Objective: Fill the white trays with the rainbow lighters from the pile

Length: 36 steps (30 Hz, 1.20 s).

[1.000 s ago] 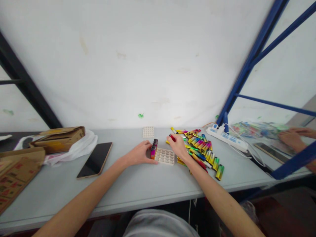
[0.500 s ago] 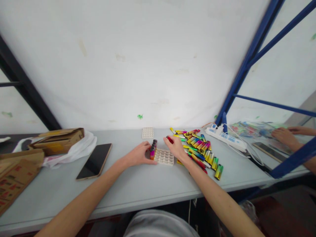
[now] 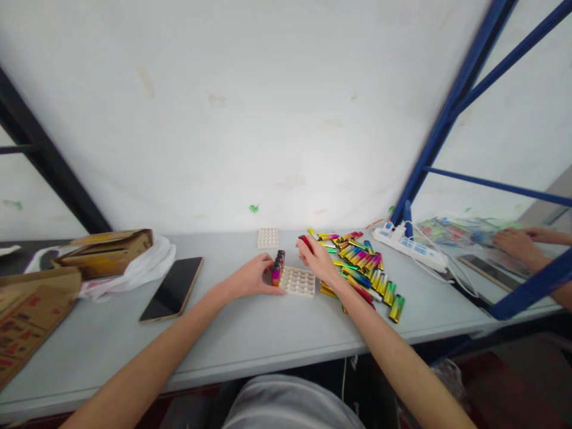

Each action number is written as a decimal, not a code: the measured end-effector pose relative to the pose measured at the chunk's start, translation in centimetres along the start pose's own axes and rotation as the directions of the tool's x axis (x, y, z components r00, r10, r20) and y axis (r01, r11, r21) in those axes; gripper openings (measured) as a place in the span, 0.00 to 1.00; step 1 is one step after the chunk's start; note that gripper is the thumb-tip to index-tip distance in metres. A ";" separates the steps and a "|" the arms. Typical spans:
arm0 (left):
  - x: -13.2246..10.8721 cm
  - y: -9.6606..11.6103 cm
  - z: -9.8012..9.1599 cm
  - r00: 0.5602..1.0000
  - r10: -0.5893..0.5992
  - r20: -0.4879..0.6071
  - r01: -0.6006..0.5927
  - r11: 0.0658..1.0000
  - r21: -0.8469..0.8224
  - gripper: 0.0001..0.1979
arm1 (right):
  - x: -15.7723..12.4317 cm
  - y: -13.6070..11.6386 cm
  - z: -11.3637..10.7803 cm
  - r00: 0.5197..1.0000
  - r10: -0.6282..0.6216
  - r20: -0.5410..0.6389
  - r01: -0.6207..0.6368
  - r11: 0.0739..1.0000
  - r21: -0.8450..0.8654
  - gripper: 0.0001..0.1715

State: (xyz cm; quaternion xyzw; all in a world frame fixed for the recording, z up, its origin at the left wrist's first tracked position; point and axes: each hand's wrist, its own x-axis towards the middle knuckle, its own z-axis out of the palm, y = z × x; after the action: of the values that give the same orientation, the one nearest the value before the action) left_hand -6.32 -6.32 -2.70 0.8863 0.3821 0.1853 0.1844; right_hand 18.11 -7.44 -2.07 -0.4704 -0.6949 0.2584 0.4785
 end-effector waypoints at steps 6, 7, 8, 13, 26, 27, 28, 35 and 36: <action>0.0 -0.2 0.1 1.000 0.010 0.004 -0.010 1.000 0.013 0.34 | -0.1 -0.1 -0.3 0.976 -0.164 0.140 0.185 0.971 -0.151 0.24; 0.0 -0.2 0.1 1.000 0.009 0.001 -0.009 1.000 0.014 0.34 | -0.1 -0.2 -0.3 0.970 -0.181 0.164 0.213 0.956 -0.201 0.24; 0.0 -0.1 0.1 1.000 0.008 0.001 -0.008 1.000 0.012 0.34 | -0.1 -0.2 -0.3 0.966 -0.181 0.185 0.223 0.945 -0.240 0.25; -0.1 0.1 0.0 1.000 0.010 -0.004 -0.010 1.000 -0.015 0.33 | -0.3 -0.3 -0.6 0.969 -0.133 0.210 0.195 0.930 -0.311 0.21; -0.1 -0.1 0.2 1.000 0.001 0.017 -0.001 1.000 0.015 0.32 | -0.3 0.5 0.0 0.909 -0.151 0.388 0.320 0.850 -0.419 0.10; -0.1 -0.1 0.2 1.000 -0.001 0.018 0.001 1.000 0.012 0.32 | -0.3 0.3 -0.3 0.906 -0.155 0.394 0.317 0.865 -0.389 0.11; -0.1 -0.1 0.2 1.000 -0.002 0.014 0.002 1.000 0.010 0.32 | -0.2 0.1 -0.8 0.907 -0.163 0.387 0.308 0.885 -0.350 0.13; -0.1 -0.1 0.0 1.000 0.011 0.014 -0.011 1.000 0.012 0.31 | 1.8 3.2 -6.1 0.995 -0.103 0.018 0.096 0.825 -0.557 0.19; -0.1 -0.1 0.0 1.000 0.011 0.017 -0.012 1.000 0.018 0.32 | 2.1 4.1 -6.7 0.998 -0.063 0.009 0.056 0.786 -0.616 0.19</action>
State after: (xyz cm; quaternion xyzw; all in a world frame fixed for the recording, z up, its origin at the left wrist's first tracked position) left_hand -6.43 -6.30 -2.77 0.8917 0.3772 0.1755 0.1784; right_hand 25.63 -4.43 -1.79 -0.5800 -0.7528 0.0002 0.3114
